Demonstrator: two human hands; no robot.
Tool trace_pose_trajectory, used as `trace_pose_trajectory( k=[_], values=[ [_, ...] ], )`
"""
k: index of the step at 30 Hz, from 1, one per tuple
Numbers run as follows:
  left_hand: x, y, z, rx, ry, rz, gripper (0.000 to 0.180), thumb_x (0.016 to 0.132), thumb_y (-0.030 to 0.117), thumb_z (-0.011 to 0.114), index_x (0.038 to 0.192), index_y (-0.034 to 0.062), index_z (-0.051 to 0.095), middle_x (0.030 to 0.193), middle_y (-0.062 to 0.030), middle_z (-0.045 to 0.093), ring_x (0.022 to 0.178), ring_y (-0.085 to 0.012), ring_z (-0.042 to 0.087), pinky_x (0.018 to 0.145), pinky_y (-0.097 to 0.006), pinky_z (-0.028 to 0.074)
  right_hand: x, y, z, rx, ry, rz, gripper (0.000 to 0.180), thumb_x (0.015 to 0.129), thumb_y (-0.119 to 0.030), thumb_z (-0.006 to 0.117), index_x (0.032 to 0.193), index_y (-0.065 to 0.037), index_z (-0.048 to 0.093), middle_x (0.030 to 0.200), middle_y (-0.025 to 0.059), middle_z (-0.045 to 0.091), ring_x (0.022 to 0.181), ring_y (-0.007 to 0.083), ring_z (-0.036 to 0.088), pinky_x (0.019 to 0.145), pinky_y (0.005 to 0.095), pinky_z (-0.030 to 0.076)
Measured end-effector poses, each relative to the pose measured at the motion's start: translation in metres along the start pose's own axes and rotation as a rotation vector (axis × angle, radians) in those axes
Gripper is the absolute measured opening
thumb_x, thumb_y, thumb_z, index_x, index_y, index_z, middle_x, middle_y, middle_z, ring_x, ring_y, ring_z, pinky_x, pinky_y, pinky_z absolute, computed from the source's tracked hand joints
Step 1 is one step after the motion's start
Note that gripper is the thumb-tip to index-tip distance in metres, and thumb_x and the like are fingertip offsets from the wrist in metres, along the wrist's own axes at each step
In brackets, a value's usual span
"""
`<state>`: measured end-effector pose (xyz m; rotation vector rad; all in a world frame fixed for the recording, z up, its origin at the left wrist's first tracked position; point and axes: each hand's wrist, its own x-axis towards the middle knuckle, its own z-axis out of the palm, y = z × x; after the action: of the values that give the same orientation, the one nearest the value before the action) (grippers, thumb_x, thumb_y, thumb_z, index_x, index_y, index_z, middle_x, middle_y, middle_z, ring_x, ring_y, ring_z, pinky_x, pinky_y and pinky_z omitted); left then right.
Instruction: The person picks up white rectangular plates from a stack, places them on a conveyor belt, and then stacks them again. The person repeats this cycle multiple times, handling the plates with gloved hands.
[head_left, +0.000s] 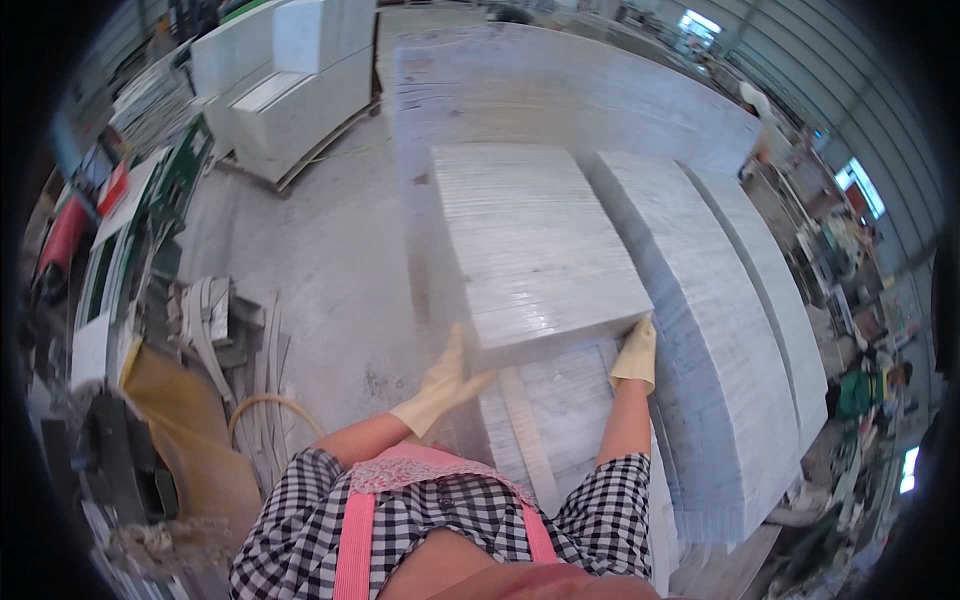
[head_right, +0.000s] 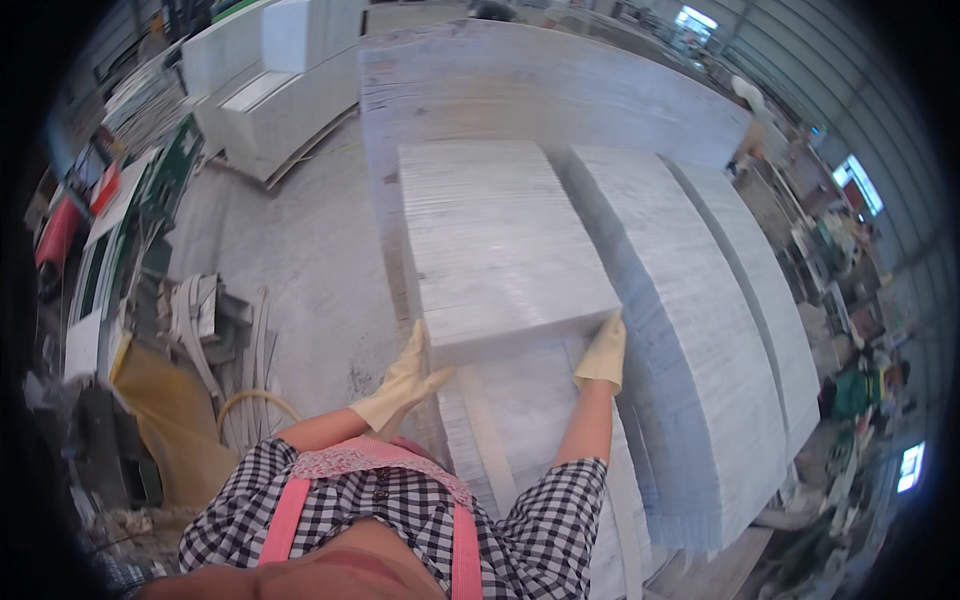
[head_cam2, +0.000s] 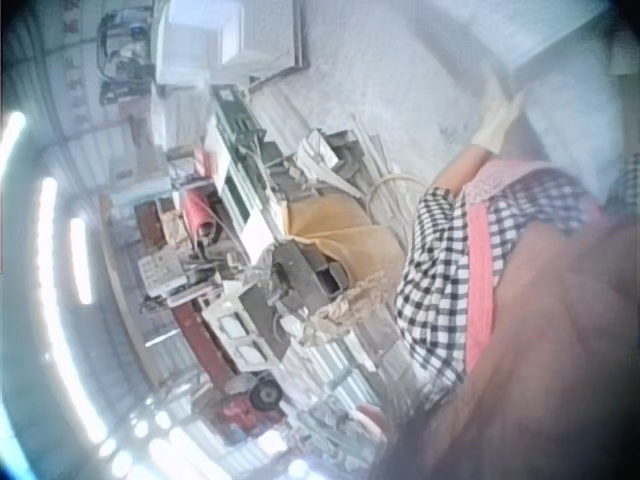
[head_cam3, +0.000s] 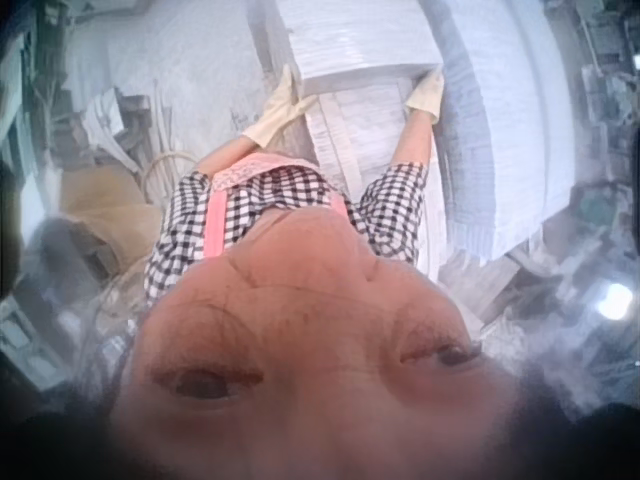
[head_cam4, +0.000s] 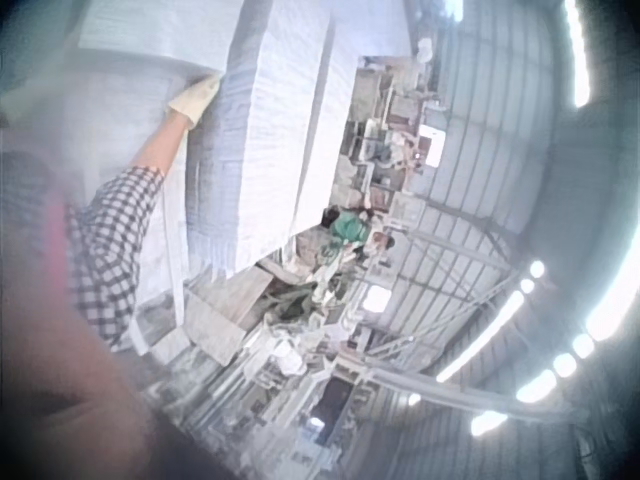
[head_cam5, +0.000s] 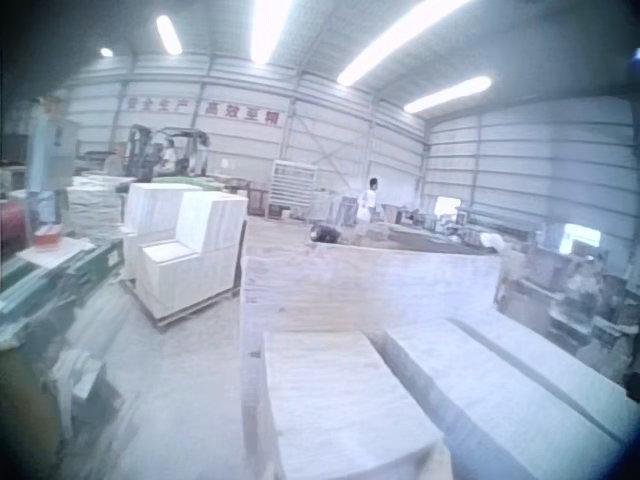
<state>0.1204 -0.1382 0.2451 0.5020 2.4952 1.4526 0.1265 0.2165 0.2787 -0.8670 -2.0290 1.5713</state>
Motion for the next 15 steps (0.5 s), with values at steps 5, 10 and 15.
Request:
trace_pose_trajectory(
  k=[5, 10, 15],
  values=[
    [-0.004, 0.018, -0.009, -0.076, 0.005, -0.013, 0.107, 0.085, 0.036, 0.074, 0.155, -0.0089, 0.007, 0.152, -0.0327, 0.035, 0.142, -0.0417, 0.038, 0.115, -0.039, 0.034, -0.011, -0.024, 0.002, 0.101, -0.004, -0.042, 0.073, 0.105, -0.06, 0.031, 0.137, 0.002, 0.053, 0.13, 0.0108, 0.062, 0.119, 0.0202, 0.055, 0.104, 0.0319, 0.039],
    [-0.007, 0.02, -0.01, -0.093, 0.055, 0.106, 0.106, 0.083, 0.031, 0.076, 0.155, -0.0074, 0.008, 0.152, -0.0324, 0.036, 0.141, -0.0419, 0.04, 0.115, -0.039, 0.035, -0.023, -0.035, 0.003, 0.045, 0.034, -0.013, 0.074, 0.104, -0.062, 0.031, 0.141, -0.001, 0.05, 0.131, 0.0099, 0.061, 0.118, 0.0204, 0.055, 0.103, 0.0321, 0.039],
    [-0.009, 0.013, -0.007, -0.04, 0.056, 0.065, 0.105, 0.085, 0.03, 0.075, 0.156, -0.0063, 0.007, 0.153, -0.0323, 0.035, 0.142, -0.0417, 0.037, 0.117, -0.039, 0.033, -0.021, -0.03, 0.001, 0.093, 0.015, 0.023, 0.073, 0.105, -0.06, 0.03, 0.141, -0.001, 0.05, 0.133, 0.0091, 0.06, 0.119, 0.021, 0.055, 0.104, 0.0318, 0.039]
  ],
)
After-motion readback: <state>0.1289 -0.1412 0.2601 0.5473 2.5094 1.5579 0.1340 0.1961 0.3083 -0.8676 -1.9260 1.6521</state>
